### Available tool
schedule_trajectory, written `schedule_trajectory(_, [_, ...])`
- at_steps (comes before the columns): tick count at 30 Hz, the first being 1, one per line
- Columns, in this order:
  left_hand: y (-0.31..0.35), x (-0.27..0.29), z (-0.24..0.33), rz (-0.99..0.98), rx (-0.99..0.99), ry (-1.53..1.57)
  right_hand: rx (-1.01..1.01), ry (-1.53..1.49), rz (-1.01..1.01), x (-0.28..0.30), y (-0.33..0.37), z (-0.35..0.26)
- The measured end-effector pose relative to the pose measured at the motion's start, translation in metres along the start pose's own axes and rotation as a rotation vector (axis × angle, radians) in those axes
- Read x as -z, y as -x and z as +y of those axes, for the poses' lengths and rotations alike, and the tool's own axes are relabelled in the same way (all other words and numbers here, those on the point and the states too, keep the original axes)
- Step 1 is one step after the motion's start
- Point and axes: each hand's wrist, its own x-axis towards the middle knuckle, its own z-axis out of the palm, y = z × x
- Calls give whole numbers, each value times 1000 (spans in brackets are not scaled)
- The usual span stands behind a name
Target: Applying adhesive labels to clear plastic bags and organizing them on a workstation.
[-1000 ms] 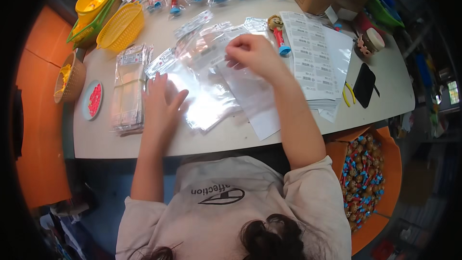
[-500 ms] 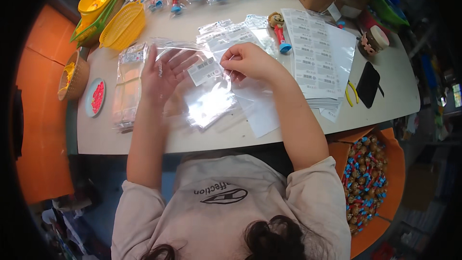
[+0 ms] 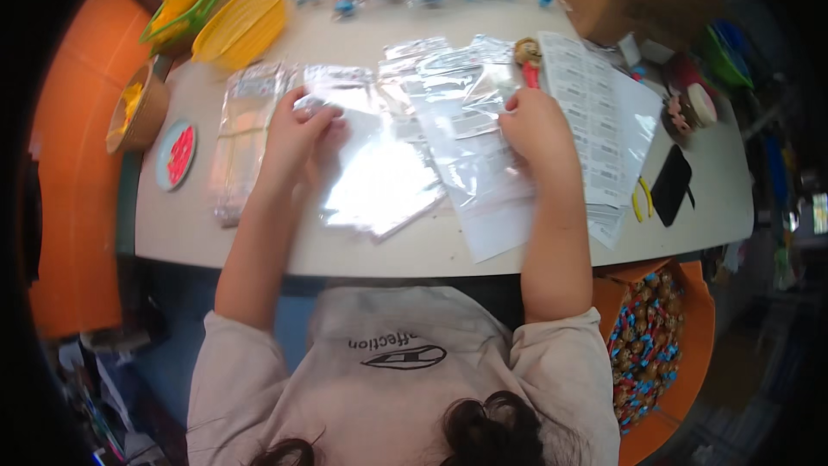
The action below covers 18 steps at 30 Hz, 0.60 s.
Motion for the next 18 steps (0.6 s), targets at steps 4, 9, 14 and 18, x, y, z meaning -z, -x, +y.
schedule_trajectory(4, [15, -4, -10, 174, -285, -408, 94, -124, 299, 14, 7, -4])
schedule_trajectory(9, [22, -6, -16, 249, -678, -892, 71, -280, 72, 47, 12, -2])
schedule_trajectory(14, [28, -12, -18, -79, -668, -990, 162, -250, 123, 79, -17, 32])
schedule_trajectory(18, [26, -12, -16, -252, -590, -1023, 40, -244, 209, 104, -25, 29])
